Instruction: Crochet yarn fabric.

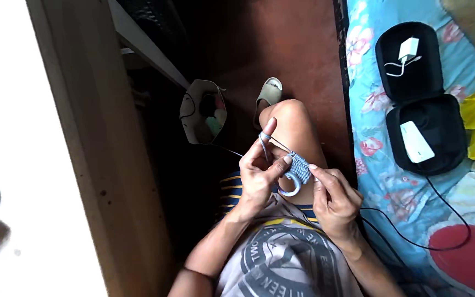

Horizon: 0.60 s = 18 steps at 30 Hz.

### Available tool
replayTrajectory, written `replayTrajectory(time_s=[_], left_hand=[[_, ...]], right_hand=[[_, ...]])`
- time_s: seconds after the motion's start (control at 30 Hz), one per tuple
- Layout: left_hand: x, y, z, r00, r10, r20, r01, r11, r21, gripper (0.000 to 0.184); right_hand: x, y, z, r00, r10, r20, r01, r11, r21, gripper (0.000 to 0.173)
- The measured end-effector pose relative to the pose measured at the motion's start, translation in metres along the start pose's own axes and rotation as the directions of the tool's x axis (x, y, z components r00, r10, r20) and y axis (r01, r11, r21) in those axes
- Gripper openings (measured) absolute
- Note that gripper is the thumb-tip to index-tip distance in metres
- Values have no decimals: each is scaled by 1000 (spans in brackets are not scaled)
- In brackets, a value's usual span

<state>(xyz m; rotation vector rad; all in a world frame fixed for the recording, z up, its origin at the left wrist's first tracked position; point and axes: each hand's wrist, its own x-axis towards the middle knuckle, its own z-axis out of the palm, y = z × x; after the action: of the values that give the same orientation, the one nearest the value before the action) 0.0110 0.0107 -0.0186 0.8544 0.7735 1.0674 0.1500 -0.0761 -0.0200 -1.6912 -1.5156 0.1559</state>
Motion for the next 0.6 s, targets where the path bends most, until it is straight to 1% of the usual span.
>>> replayTrajectory(time_s=[0.1, 0.23, 0.3, 0.43, 0.53, 0.6], left_hand=[[3, 4, -5, 999, -40, 25, 40, 999, -6, 72], [6, 6, -11, 994, -86, 67, 89, 995, -43, 71], [7, 7, -11, 991, -113, 76, 118, 991, -65, 70], [8, 8, -12, 984, -156, 81, 164, 980, -116, 66], [9, 8, -11, 978, -189, 83, 199, 969, -145, 66], [9, 8, -12, 980, -178, 92, 189, 973, -130, 66]], right_hand=[[1, 3, -2, 1000, -22, 12, 22, 1000, 2, 21], [2, 4, -7, 998, -31, 62, 31, 1000, 1, 23], [3, 4, -9, 996, -24, 80, 22, 999, 27, 23], [5, 7, -13, 989, 47, 140, -72, 980, 183, 22], [6, 9, -14, 976, 110, 190, -167, 932, 322, 21], [7, 11, -15, 964, 136, 228, -215, 905, 368, 21]])
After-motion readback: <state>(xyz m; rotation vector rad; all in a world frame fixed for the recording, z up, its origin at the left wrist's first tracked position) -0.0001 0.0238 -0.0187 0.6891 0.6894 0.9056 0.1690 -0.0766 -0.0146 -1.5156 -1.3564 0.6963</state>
